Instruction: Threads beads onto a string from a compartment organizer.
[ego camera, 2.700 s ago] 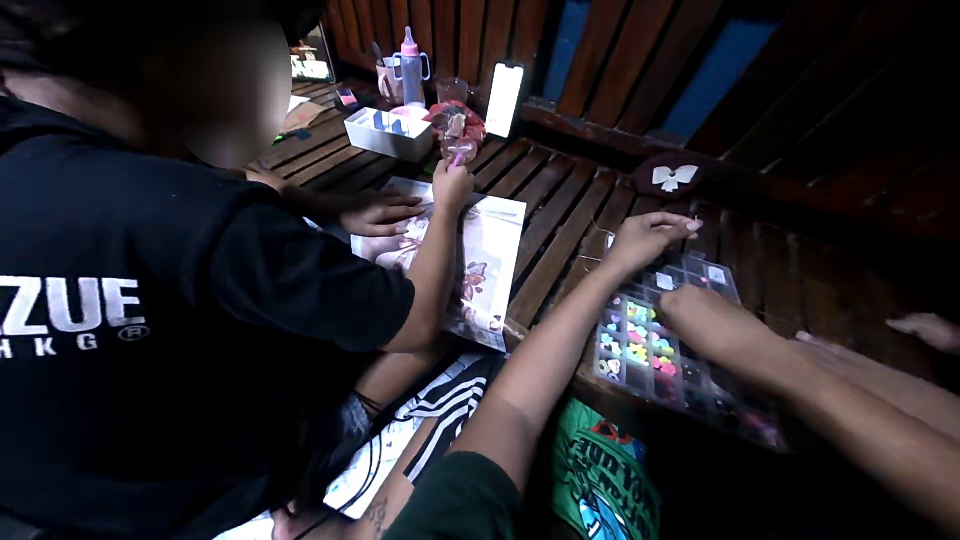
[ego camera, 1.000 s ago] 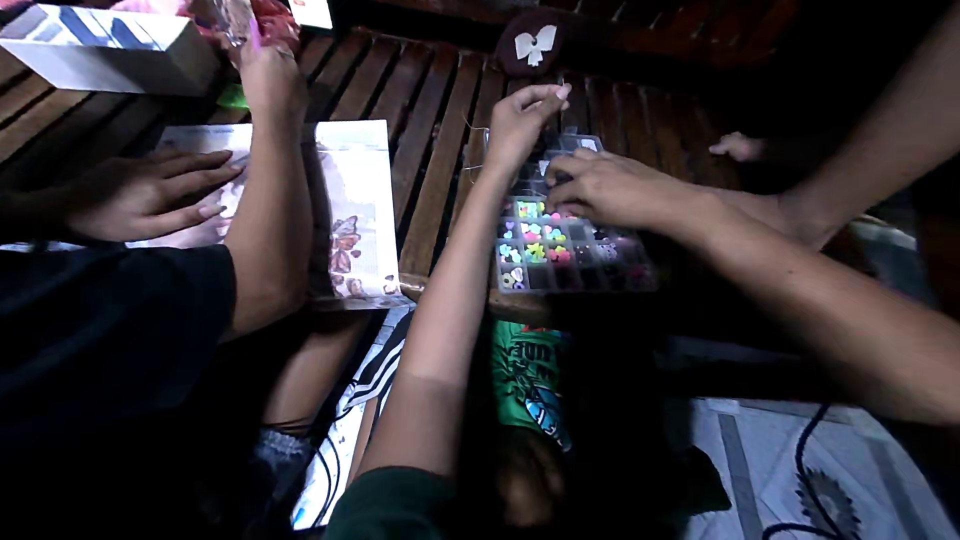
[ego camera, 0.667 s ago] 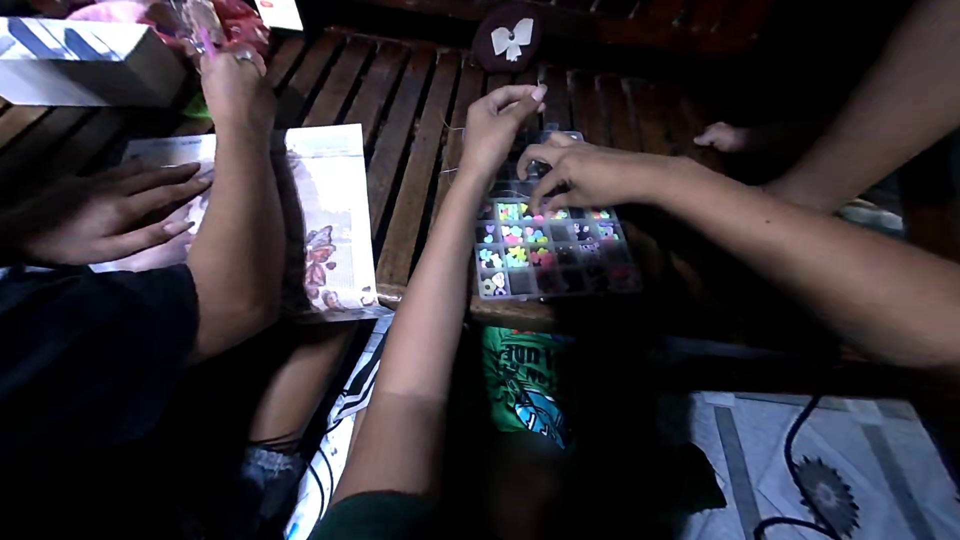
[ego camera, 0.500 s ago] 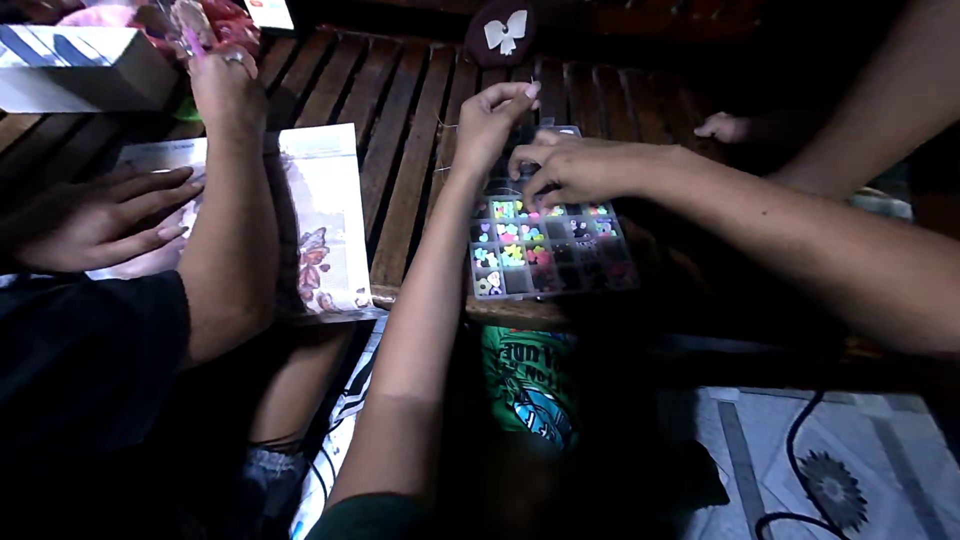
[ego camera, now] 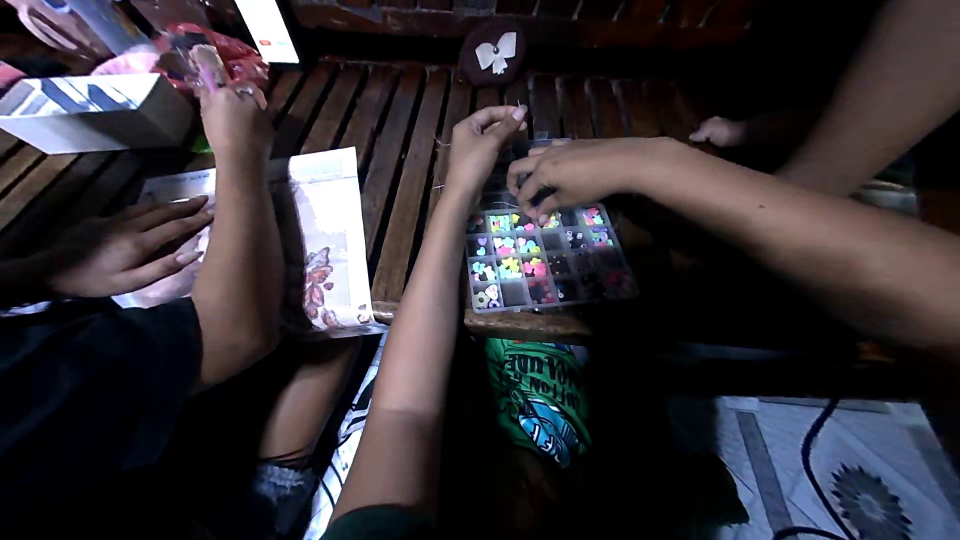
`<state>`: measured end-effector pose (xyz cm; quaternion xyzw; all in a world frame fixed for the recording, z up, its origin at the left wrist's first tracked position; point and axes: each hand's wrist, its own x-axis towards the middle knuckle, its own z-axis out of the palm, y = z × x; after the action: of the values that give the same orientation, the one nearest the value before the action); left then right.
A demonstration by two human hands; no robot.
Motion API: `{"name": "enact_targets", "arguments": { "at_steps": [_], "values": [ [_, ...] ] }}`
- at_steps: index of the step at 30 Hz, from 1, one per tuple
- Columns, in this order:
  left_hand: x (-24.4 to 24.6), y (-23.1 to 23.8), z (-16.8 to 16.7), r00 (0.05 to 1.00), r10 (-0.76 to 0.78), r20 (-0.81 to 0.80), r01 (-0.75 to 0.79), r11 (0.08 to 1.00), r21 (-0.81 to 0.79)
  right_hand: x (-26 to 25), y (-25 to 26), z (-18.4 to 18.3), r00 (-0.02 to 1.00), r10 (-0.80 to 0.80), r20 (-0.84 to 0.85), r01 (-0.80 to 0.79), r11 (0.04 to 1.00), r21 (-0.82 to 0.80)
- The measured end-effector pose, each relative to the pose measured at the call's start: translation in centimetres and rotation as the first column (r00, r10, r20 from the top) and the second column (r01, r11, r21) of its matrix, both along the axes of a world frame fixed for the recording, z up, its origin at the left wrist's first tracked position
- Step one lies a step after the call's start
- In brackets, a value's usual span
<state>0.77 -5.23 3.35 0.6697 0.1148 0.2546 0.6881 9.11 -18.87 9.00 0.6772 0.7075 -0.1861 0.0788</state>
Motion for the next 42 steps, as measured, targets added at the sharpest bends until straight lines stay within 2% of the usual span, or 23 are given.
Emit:
{"name": "enact_targets", "arguments": {
  "at_steps": [3, 5, 6, 8, 10, 12, 15, 22, 26, 37, 42],
  "values": [
    [0.0, 0.0, -0.1, 1.000, -0.009, -0.010, 0.009, 1.000, 0.008, 1.8, -0.9, -0.5, 0.969, -0.066, -0.236, 0.110, 0.978, 0.179],
    [0.0, 0.0, -0.1, 1.000, -0.016, -0.021, 0.017, 1.000, 0.022, 2.7, -1.8, 0.0, 0.909, -0.190, -0.370, 0.308, 0.905, 0.292],
    [-0.1, 0.0, -0.2, 0.999, -0.021, -0.030, 0.021, 1.000, 0.023, 2.8, -2.1, 0.2, 0.856, -0.265, -0.444, 0.436, 0.831, 0.345],
    [-0.1, 0.0, -0.1, 0.998, -0.034, -0.056, 0.035, 0.999, 0.027, 3.0, -2.3, -0.3, 0.713, -0.353, -0.606, 0.664, 0.616, 0.423],
    [-0.2, -0.1, -0.1, 0.995, -0.059, -0.083, 0.063, 0.997, 0.044, 2.9, -1.5, -1.8, 0.551, -0.304, -0.777, 0.808, 0.426, 0.407],
    [-0.2, -0.2, -0.2, 0.991, -0.083, -0.104, 0.089, 0.994, 0.061, 2.4, -0.4, -3.6, 0.367, -0.176, -0.913, 0.892, 0.344, 0.292],
    [-0.3, -0.2, -0.3, 0.986, -0.117, -0.121, 0.122, 0.992, 0.036, 1.6, 0.4, -5.2, 0.129, -0.004, -0.992, 0.925, 0.362, 0.119],
    [-0.7, -0.2, -0.1, 0.956, -0.284, -0.077, 0.276, 0.956, -0.098, 2.3, -0.9, -6.0, -0.054, 0.115, -0.992, 0.852, 0.524, 0.015],
    [-0.4, -0.1, -0.7, 0.957, -0.288, -0.041, 0.286, 0.957, -0.043, 2.3, -1.1, -5.7, -0.046, 0.126, -0.991, 0.843, 0.537, 0.030],
    [-0.4, -0.2, -0.7, 0.952, -0.306, 0.022, 0.306, 0.950, -0.063, 2.5, -0.8, -5.8, -0.001, 0.168, -0.986, 0.827, 0.554, 0.094],
    [-0.5, -0.3, -0.6, 0.950, -0.312, 0.015, 0.313, 0.948, -0.056, 2.4, -0.8, -5.7, -0.014, 0.168, -0.986, 0.835, 0.544, 0.081]
  ]
}}
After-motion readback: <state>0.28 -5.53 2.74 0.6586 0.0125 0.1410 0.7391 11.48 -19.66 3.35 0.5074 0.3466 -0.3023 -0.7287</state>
